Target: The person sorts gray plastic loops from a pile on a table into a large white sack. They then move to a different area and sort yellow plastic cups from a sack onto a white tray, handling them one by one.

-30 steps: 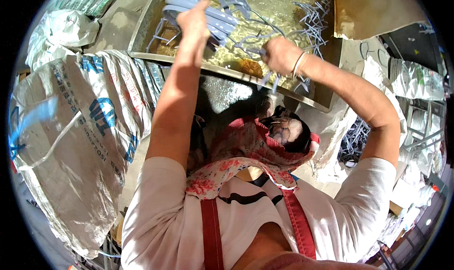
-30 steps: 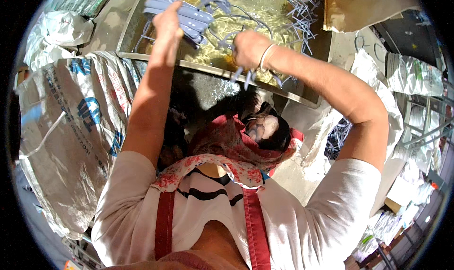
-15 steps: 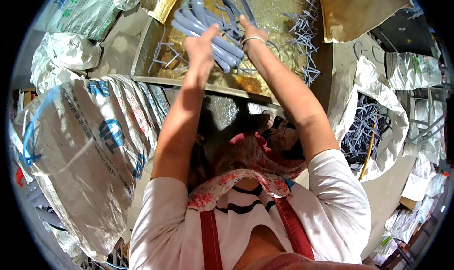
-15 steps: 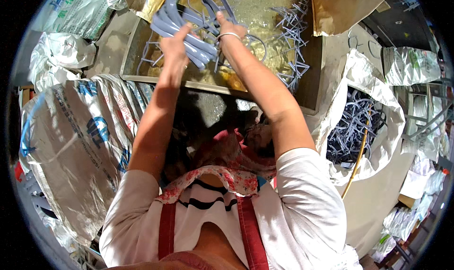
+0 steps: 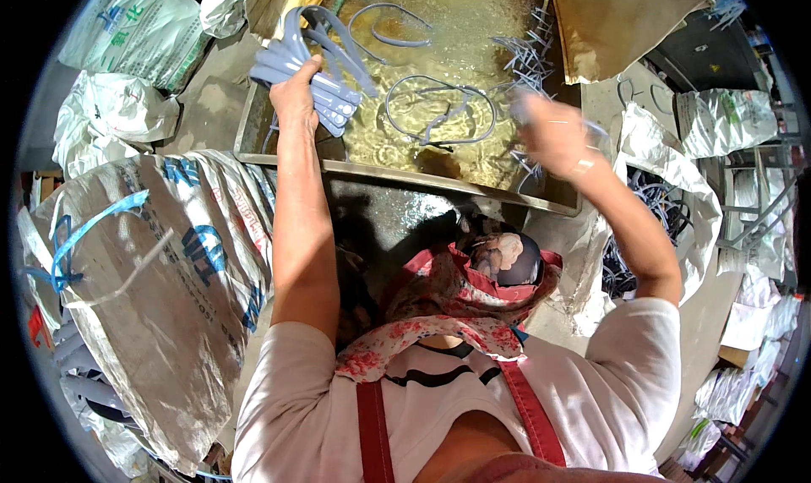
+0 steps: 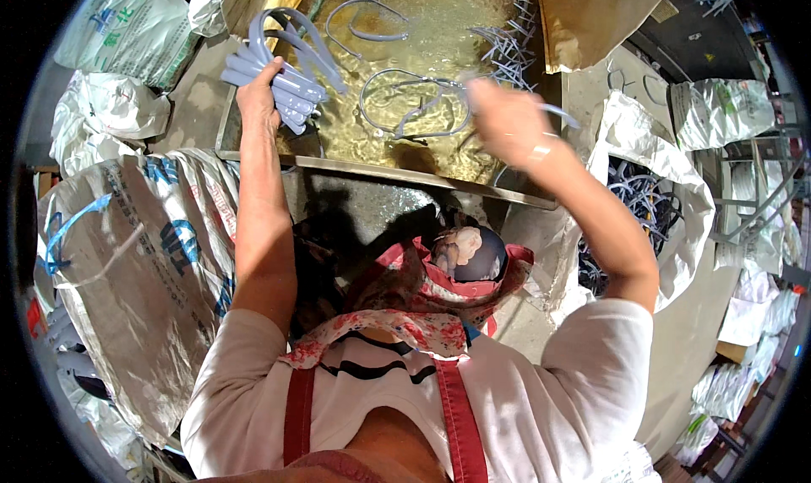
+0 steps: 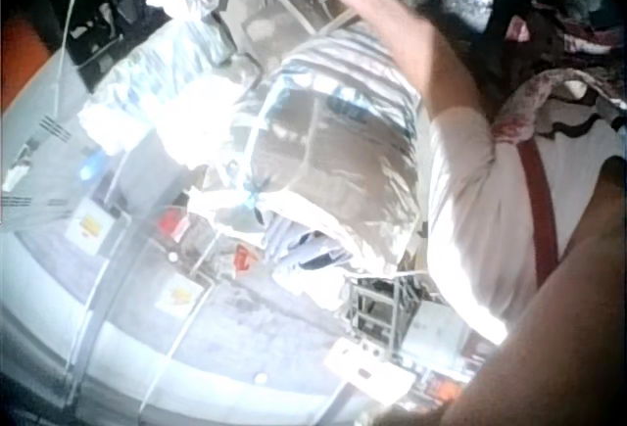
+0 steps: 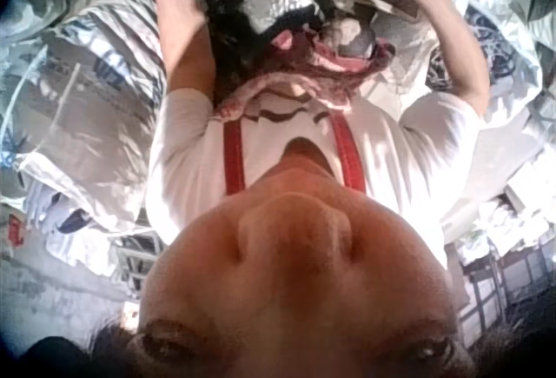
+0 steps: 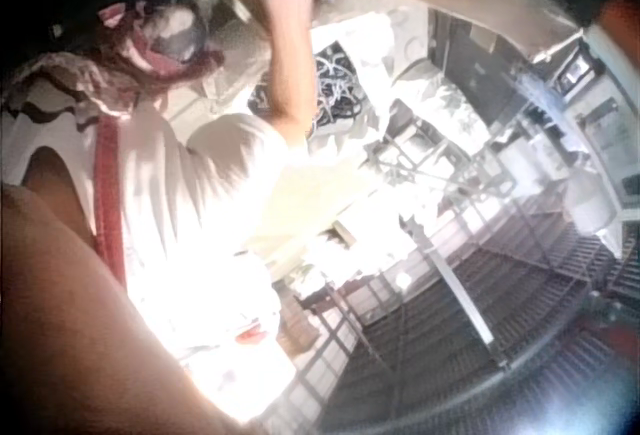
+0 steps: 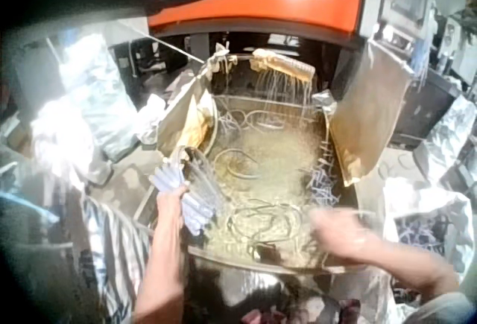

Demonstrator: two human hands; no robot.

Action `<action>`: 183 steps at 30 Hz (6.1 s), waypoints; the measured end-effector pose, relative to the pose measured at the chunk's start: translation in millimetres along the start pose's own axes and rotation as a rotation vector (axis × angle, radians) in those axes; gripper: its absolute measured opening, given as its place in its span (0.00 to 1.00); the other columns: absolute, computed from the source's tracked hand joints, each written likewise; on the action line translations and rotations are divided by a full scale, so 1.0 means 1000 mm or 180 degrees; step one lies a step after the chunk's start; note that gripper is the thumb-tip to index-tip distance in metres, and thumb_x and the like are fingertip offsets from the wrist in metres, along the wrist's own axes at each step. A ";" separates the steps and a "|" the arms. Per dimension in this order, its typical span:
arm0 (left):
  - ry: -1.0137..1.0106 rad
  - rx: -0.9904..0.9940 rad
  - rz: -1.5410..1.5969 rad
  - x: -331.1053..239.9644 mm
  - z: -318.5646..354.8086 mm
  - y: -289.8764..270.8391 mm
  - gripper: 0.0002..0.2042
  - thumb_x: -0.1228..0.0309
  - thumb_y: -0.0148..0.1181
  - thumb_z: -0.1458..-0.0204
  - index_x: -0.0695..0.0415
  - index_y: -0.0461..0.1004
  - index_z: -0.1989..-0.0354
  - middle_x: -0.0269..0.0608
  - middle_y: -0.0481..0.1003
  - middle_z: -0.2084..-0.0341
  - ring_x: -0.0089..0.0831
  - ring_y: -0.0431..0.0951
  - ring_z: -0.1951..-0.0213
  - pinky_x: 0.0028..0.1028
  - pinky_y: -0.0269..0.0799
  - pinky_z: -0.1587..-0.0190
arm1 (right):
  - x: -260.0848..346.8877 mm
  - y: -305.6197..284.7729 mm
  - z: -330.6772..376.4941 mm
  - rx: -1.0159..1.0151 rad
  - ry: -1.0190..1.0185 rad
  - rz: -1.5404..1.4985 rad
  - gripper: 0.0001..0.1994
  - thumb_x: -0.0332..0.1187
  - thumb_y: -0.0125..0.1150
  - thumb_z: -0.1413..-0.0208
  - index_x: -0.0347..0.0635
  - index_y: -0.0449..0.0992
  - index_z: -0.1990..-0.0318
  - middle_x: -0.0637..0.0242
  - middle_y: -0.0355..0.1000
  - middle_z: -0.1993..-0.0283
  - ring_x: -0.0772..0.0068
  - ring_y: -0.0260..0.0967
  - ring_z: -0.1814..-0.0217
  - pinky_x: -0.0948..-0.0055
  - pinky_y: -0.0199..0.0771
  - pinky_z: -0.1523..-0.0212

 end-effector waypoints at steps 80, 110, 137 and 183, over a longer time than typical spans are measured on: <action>-0.1884 0.2228 0.1260 0.050 0.055 0.063 0.25 0.67 0.57 0.53 0.70 0.61 0.49 0.61 0.66 0.52 0.48 0.71 0.53 0.41 0.68 0.49 | 0.049 0.103 -0.006 0.1182 -0.1183 -0.2769 0.15 0.26 0.61 0.59 0.43 0.71 0.60 0.52 0.71 0.67 0.48 0.68 0.63 0.64 0.70 0.66; -0.1935 0.4256 0.3066 -0.020 0.123 0.071 0.37 0.60 0.57 0.60 0.61 0.51 0.40 0.45 0.67 0.71 0.28 0.63 0.81 0.27 0.52 0.79 | 0.024 0.124 -0.062 0.1584 0.0618 -0.7650 0.20 0.35 0.59 0.52 0.30 0.67 0.54 0.53 0.70 0.62 0.59 0.71 0.60 0.64 0.73 0.55; 0.3051 -0.0609 -0.5348 -0.511 0.200 -0.209 0.14 0.69 0.59 0.59 0.59 0.76 0.62 0.40 0.75 0.73 0.27 0.72 0.73 0.25 0.69 0.69 | 0.339 -0.342 -0.085 -0.3023 -0.1483 -0.3185 0.07 0.25 0.56 0.64 0.33 0.70 0.74 0.61 0.68 0.81 0.70 0.66 0.80 0.70 0.66 0.78; 0.0848 -0.0317 -0.4812 -0.474 0.021 -0.266 0.05 0.73 0.62 0.62 0.60 0.75 0.83 0.38 0.70 0.85 0.28 0.68 0.83 0.30 0.63 0.83 | 0.525 -0.153 -0.169 -0.0992 -0.2436 -0.0259 0.12 0.35 0.45 0.44 0.35 0.63 0.58 0.55 0.64 0.54 0.55 0.62 0.48 0.59 0.60 0.50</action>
Point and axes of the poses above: each hand's wrist, its own z-axis away from the middle knuckle, its own y-axis out of the palm, x = y × z, the point moved 2 cm from there along -z, towards the middle knuckle
